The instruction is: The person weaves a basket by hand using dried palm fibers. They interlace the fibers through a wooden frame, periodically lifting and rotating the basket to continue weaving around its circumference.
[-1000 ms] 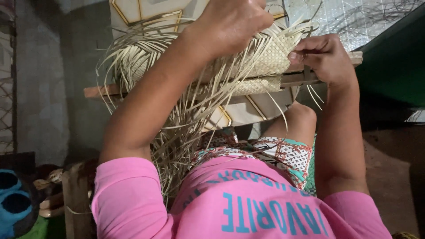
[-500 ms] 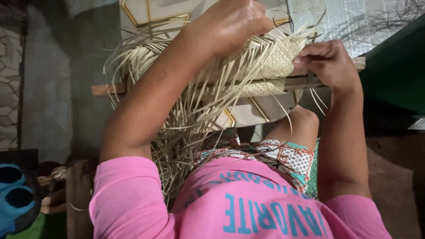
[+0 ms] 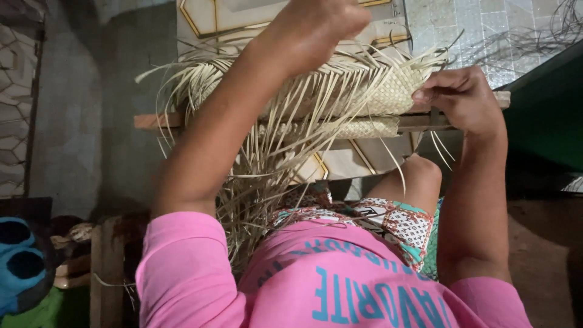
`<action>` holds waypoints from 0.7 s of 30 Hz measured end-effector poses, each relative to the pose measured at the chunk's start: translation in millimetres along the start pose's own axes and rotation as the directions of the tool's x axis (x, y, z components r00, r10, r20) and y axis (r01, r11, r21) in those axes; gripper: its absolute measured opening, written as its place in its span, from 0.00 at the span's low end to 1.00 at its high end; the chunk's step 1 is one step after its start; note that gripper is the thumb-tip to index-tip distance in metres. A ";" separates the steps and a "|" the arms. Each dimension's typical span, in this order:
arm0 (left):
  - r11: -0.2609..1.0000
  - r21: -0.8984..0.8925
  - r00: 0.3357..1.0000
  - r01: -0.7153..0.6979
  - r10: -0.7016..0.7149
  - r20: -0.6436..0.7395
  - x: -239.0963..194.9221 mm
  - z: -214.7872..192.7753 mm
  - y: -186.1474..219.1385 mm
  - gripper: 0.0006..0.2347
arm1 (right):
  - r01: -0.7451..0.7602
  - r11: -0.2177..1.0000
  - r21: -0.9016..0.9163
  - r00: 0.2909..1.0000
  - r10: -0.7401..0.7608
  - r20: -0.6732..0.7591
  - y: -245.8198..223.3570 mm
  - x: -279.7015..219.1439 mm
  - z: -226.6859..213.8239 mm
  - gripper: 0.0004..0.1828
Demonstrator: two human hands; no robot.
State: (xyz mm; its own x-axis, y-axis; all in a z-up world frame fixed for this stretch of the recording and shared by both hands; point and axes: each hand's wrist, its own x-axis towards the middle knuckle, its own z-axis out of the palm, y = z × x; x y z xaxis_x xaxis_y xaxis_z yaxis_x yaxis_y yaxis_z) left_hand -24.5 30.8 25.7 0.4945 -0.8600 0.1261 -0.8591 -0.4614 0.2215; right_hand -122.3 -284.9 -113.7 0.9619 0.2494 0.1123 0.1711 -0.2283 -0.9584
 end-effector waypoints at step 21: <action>0.995 -0.064 0.997 -0.076 0.074 -0.038 17.9 32.2 -0.9 0.09 | -0.057 0.998 -0.029 0.998 0.057 -0.003 -1.9 2.2 -2.4 0.03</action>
State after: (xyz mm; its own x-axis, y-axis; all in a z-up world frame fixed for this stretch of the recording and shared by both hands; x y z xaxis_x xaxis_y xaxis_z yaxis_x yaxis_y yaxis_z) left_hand -19.2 8.8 -3.4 0.4346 -0.8828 0.1783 -0.8838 -0.3800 0.2728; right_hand -120.0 -286.2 -111.1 0.9707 0.2333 0.0579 0.1217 -0.2692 -0.9554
